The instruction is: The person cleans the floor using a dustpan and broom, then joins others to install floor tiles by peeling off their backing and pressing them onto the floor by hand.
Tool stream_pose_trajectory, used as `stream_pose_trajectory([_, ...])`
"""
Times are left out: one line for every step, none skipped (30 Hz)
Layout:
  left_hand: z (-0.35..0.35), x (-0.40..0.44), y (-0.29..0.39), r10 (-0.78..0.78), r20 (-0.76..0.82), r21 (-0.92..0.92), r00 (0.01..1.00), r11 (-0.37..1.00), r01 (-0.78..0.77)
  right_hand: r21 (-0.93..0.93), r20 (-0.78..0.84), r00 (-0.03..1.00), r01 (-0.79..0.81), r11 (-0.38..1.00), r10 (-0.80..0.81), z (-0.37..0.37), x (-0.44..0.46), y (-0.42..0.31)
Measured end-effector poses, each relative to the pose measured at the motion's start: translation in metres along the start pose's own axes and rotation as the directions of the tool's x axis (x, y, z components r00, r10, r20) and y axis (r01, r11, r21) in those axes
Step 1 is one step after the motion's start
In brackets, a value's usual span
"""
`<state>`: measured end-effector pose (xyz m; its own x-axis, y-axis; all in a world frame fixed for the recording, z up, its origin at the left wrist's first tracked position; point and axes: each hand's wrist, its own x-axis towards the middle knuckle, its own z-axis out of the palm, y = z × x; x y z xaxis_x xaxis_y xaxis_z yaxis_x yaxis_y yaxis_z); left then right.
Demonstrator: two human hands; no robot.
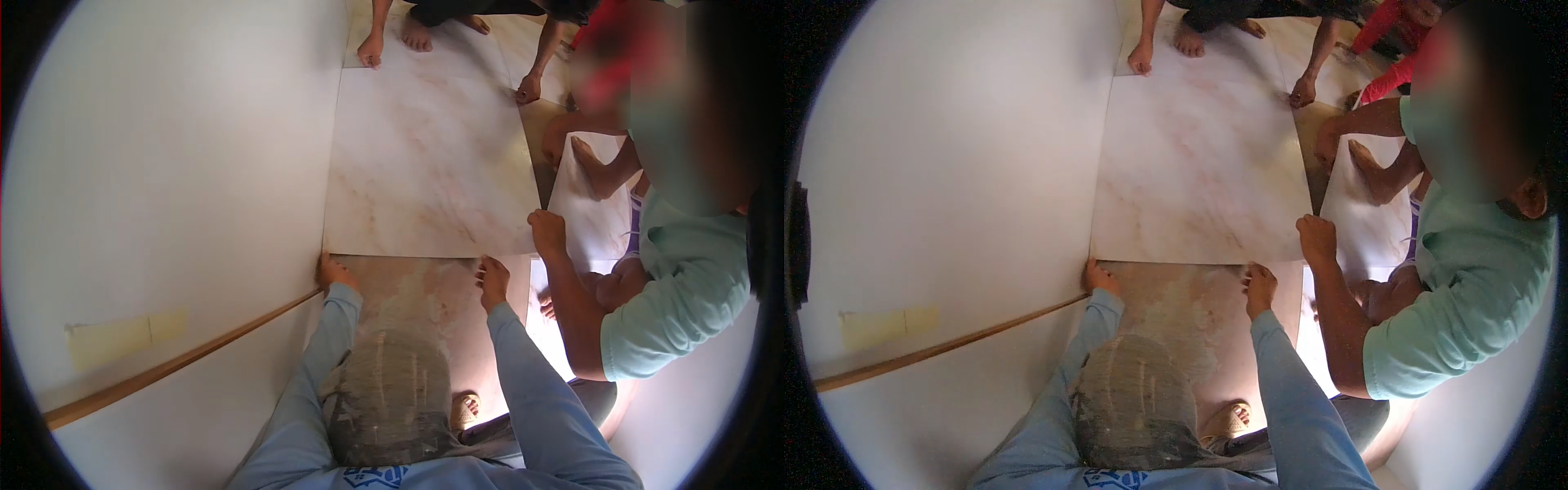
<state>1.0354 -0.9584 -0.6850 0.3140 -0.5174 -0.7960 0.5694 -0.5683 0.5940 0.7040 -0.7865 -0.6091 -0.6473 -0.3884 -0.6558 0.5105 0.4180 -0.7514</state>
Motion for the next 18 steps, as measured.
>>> stream_pose_trajectory([0.001,-0.002,0.003,-0.023,0.012,0.001,1.0,1.0,0.023,0.007,0.005,1.0,-0.01,1.0,0.01,0.0,0.0,-0.001])
stream_pose_trajectory([0.002,-0.005,0.005,-0.048,0.024,0.003,0.999,0.999,0.048,0.013,0.01,1.0,-0.02,1.0,0.02,-0.001,-0.001,-0.001])
stream_pose_trajectory([0.002,-0.006,0.006,-0.074,0.036,0.005,0.997,0.997,0.074,0.014,0.014,1.0,-0.022,1.0,0.022,-0.001,0.0,-0.001])
stream_pose_trajectory([-0.001,-0.008,0.006,-0.029,0.11,0.077,0.994,0.997,0.02,0.015,0.019,1.0,-0.024,1.0,0.024,-0.002,0.0,0.0])
stream_pose_trajectory([-0.004,-0.011,0.005,0.011,0.188,0.144,0.982,0.989,-0.039,0.016,0.025,0.999,-0.025,1.0,0.025,-0.002,0.0,0.001])
stream_pose_trajectory([-0.006,-0.015,0.005,0.047,0.265,0.207,0.963,0.973,-0.104,0.024,0.028,0.999,-0.03,0.999,0.03,-0.002,0.0,0.001])
stream_pose_trajectory([0.0,-0.027,0.011,0.016,0.212,0.163,0.977,0.985,-0.052,0.033,0.032,0.999,-0.035,0.999,0.034,-0.002,0.0,0.0])
stream_pose_trajectory([0.005,-0.035,0.015,-0.007,0.172,0.133,0.985,0.991,-0.017,0.041,0.035,0.999,-0.04,0.998,0.039,-0.002,0.0,0.0])
stream_pose_trajectory([0.006,-0.034,0.014,-0.028,0.125,0.1,0.992,0.995,0.016,0.044,0.048,0.998,-0.036,0.998,0.034,-0.003,0.002,0.002])
stream_pose_trajectory([0.006,-0.033,0.014,-0.035,0.092,0.077,0.995,0.997,0.028,0.047,0.06,0.998,-0.033,0.998,0.031,-0.004,0.005,0.005])
stream_pose_trajectory([0.007,-0.031,0.013,-0.047,0.063,0.057,0.997,0.997,0.043,0.05,0.071,0.997,-0.03,0.998,0.027,-0.006,0.008,0.007])
stream_pose_trajectory([0.006,-0.029,0.012,-0.057,0.037,0.041,0.998,0.998,0.055,0.05,0.085,0.996,-0.025,0.998,0.02,-0.007,0.011,0.008])
stream_pose_trajectory([0.005,-0.027,0.011,-0.07,0.011,0.029,0.997,0.997,0.07,0.048,0.096,0.995,-0.021,0.999,0.016,-0.009,0.013,0.01])
stream_pose_trajectory([0.003,-0.024,0.009,-0.09,-0.017,0.019,0.996,0.996,0.091,0.044,0.108,0.994,-0.018,0.999,0.013,-0.01,0.015,0.012])
stream_pose_trajectory([0.002,-0.022,0.008,-0.108,-0.044,0.018,0.993,0.994,0.109,0.046,0.117,0.993,-0.012,0.999,0.006,-0.012,0.017,0.014])
stream_pose_trajectory([-0.001,-0.021,0.005,-0.097,-0.067,0.034,0.993,0.994,0.099,0.048,0.129,0.992,-0.003,0.999,-0.003,-0.013,0.019,0.017])
stream_pose_trajectory([-0.002,-0.021,0.003,-0.054,-0.091,0.083,0.994,0.995,0.062,0.052,0.141,0.99,0.005,0.999,-0.012,-0.014,0.021,0.02])
stream_pose_trajectory([-0.004,-0.025,0.0,0.064,-0.096,0.179,0.993,0.983,-0.046,0.074,0.121,0.993,-0.009,0.997,0.0,-0.012,0.021,0.019])
